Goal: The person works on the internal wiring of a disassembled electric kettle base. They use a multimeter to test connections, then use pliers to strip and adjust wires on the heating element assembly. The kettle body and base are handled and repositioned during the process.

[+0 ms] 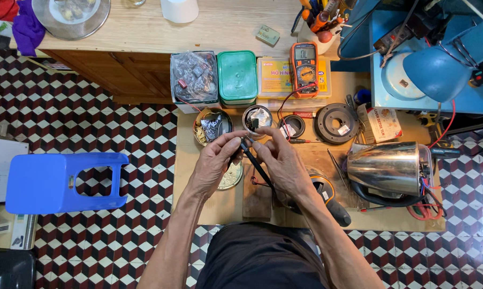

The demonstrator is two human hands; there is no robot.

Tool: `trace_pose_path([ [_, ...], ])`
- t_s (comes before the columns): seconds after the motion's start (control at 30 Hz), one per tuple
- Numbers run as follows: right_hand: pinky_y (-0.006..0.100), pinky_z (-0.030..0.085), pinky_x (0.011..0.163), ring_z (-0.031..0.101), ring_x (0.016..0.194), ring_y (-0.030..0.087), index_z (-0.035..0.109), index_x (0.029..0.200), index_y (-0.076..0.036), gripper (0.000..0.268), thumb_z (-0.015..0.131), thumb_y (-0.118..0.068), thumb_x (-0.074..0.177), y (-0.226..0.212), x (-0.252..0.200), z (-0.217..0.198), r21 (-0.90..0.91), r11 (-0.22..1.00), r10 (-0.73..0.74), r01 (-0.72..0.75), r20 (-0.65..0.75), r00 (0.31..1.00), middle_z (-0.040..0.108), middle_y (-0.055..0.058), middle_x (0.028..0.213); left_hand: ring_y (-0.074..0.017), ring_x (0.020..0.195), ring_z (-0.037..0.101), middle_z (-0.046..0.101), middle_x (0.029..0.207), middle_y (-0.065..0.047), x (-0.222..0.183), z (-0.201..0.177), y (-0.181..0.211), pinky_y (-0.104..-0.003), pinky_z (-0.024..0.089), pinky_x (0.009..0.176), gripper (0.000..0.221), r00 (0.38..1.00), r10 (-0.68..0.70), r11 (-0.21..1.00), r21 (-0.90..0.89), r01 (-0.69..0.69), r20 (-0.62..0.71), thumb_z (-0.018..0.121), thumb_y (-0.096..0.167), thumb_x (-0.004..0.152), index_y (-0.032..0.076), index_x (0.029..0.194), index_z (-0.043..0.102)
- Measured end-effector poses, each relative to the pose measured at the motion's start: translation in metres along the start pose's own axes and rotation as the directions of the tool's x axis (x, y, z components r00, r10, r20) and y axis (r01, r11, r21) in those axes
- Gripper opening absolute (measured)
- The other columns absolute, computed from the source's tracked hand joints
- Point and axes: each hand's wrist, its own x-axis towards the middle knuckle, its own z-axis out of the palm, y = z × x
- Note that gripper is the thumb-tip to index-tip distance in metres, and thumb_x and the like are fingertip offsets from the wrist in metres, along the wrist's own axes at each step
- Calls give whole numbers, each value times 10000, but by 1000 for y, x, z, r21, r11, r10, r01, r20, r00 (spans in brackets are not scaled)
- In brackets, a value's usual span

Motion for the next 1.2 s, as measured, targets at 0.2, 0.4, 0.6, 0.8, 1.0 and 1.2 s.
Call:
trace_pose_path([
  [0.2,274,377,497,459,571,52,591,1303,-93,349,640,-230,986,-4,2,-2,-83,997,3,-2,12,1000,559,-4,646,-63,819,529,685,1010,12,1,-6,0,-223,467,755,370,999,-47,999,-1,47,10,625,244,1033,1,1310,662],
  [0.4,276,408,524,476,603,62,604,1292,-83,337,656,-225,991,-7,-1,0,-78,995,-65,64,-6,998,584,20,674,-62,835,544,668,986,10,-2,-6,6,-208,476,760,371,998,-67,994,81,66,6,624,255,1040,1,1308,656],
  [0.6,328,517,618,652,658,165,590,1331,-87,382,678,-211,981,2,-9,16,-168,980,-123,103,-113,986,674,78,764,-71,818,554,661,954,10,-6,-8,18,-206,473,725,384,990,-136,970,202,137,-19,607,265,1019,0,1297,616],
  [0.8,338,562,872,720,994,227,540,1421,-52,459,657,-205,1004,16,-26,7,-145,958,-275,246,-237,932,723,158,1158,-75,809,530,625,943,-4,-7,-13,15,-207,425,685,379,981,-188,954,227,196,-57,598,265,1042,-6,1305,618],
  [1.0,394,523,1047,662,1237,283,571,1417,-52,505,669,-313,995,44,-107,-70,-270,960,-67,-70,-468,881,677,175,1326,-81,821,556,685,1047,-45,-2,-31,10,-221,474,747,321,986,-161,970,176,168,-53,594,214,1045,-19,1266,606],
  [1.2,482,389,1098,448,1355,415,412,1462,-12,1027,875,-439,652,71,-114,-79,-764,642,-171,66,-59,984,433,262,1483,-73,846,577,688,1037,-36,8,-47,13,-229,475,753,302,989,-116,969,207,133,-91,596,212,1050,-11,1254,612],
])
